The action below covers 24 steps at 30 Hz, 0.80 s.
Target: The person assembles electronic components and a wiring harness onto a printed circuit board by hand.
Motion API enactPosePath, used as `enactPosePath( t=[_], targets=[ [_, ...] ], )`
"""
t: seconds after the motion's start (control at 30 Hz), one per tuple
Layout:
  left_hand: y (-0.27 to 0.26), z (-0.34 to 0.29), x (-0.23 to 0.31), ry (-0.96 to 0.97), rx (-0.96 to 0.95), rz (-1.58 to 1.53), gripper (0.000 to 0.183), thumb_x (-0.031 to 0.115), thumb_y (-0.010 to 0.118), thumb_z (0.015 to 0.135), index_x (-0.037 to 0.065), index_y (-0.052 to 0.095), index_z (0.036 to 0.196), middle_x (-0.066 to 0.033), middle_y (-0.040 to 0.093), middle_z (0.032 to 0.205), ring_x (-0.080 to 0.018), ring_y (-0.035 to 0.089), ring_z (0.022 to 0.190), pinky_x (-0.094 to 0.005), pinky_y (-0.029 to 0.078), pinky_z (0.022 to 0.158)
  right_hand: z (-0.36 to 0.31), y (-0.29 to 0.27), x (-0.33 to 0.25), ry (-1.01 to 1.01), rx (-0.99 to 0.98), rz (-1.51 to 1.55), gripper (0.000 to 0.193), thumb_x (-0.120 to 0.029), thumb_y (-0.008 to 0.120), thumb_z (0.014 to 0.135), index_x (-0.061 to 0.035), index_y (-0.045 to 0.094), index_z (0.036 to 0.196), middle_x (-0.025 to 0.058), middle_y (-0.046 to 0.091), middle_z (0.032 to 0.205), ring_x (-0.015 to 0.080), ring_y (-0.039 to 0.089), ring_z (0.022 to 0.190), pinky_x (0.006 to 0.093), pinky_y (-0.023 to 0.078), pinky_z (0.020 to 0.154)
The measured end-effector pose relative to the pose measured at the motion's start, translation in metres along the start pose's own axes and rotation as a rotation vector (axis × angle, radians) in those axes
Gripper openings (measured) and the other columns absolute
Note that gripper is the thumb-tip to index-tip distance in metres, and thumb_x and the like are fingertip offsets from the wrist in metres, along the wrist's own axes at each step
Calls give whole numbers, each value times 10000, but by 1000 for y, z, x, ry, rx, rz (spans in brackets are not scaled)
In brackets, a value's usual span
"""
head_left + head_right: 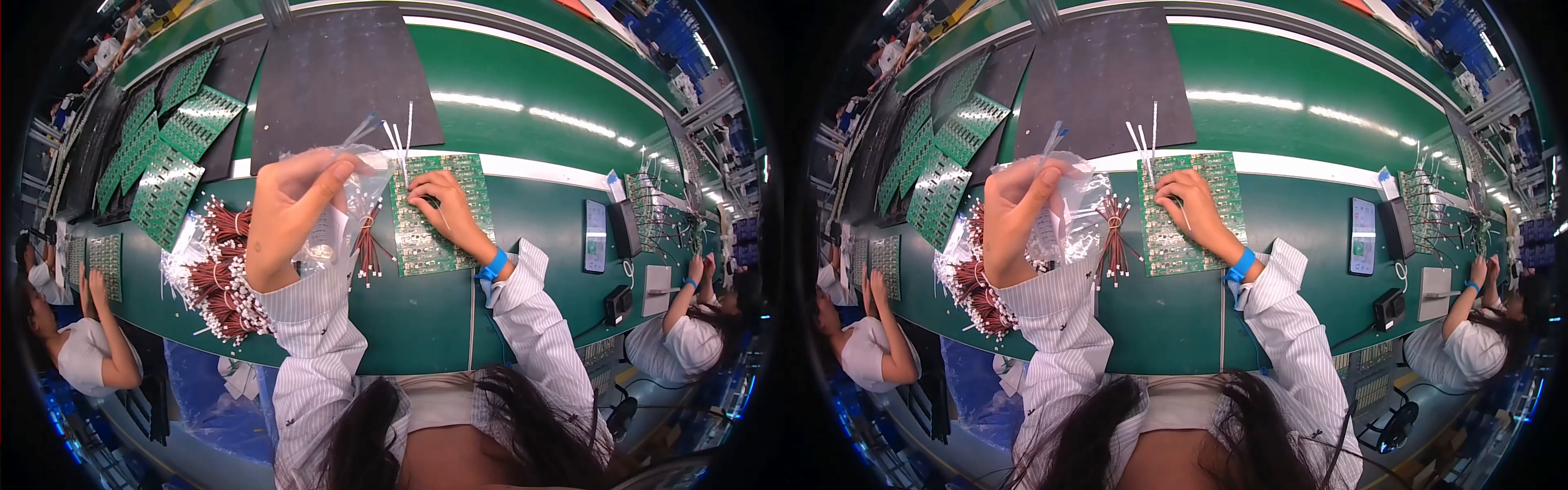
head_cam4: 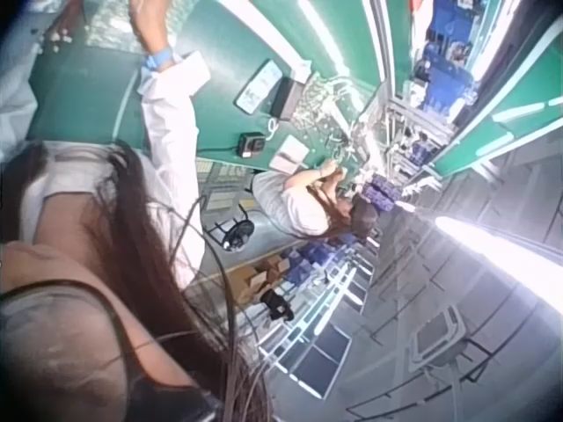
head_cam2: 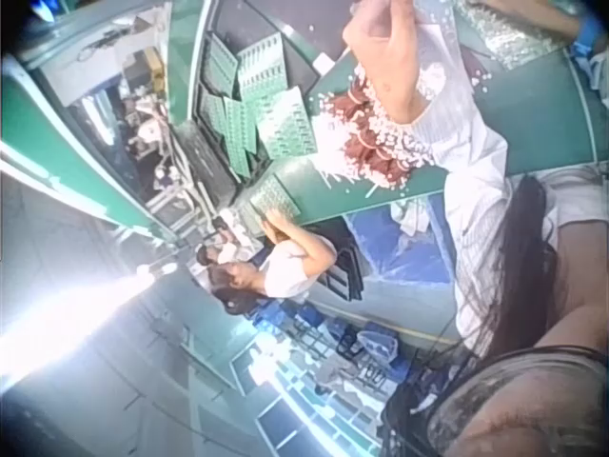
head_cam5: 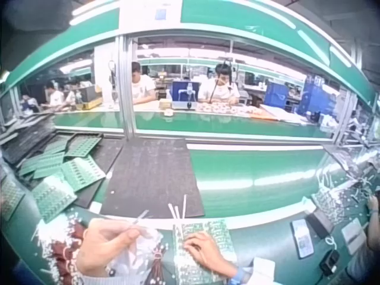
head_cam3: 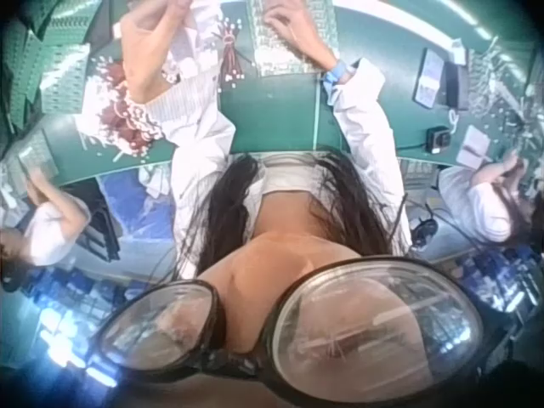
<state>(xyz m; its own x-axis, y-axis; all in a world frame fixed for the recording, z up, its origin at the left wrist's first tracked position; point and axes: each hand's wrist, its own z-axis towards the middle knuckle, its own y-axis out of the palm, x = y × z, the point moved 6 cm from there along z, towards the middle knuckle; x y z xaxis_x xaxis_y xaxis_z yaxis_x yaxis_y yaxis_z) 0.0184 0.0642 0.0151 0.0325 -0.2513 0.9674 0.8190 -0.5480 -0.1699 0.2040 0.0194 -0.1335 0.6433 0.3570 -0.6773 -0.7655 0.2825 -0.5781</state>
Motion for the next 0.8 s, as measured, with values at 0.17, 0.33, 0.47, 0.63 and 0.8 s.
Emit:
enactPosePath(
  t=[0.17,0.33,0.47,0.63,0.8],
  targets=[
    [0,-1,-2,-14,19,-20,194,127,560,861,-37,662,873,-40,593,672,-61,490,550,-203,369,527,-4,4,-9,-99,27,-109,54,-46,633,720,-51,613,770,42,603,898,229,513,907,347,379,798],
    [0,-1,-1,1,41,-13,193,124,560,860,-40,661,871,-46,612,713,-61,493,552,-199,376,526,-9,8,-35,-262,11,-536,100,-54,590,714,-34,590,813,35,560,897,201,496,881,336,357,777],
    [-1,0,0,80,49,21,261,186,543,879,-53,643,852,-25,510,517,-79,474,424,-203,331,408,-7,10,-38,-222,8,-509,126,-43,565,684,-25,583,807,45,550,891,201,488,847,335,356,746],
    [3,2,-4,-25,-4,-42,199,131,559,862,-40,660,874,-45,613,710,-57,490,546,-200,373,525,-7,18,-39,-305,-1,-608,187,-26,579,647,-29,588,834,56,565,888,207,502,817,328,371,702],
    [5,3,-8,-7,-69,-37,190,131,565,860,-31,663,884,-40,580,647,-58,497,550,-209,360,527,-5,17,-39,-266,1,-506,138,-4,541,620,-4,558,757,80,519,822,223,497,789,321,380,677]
  ],
)
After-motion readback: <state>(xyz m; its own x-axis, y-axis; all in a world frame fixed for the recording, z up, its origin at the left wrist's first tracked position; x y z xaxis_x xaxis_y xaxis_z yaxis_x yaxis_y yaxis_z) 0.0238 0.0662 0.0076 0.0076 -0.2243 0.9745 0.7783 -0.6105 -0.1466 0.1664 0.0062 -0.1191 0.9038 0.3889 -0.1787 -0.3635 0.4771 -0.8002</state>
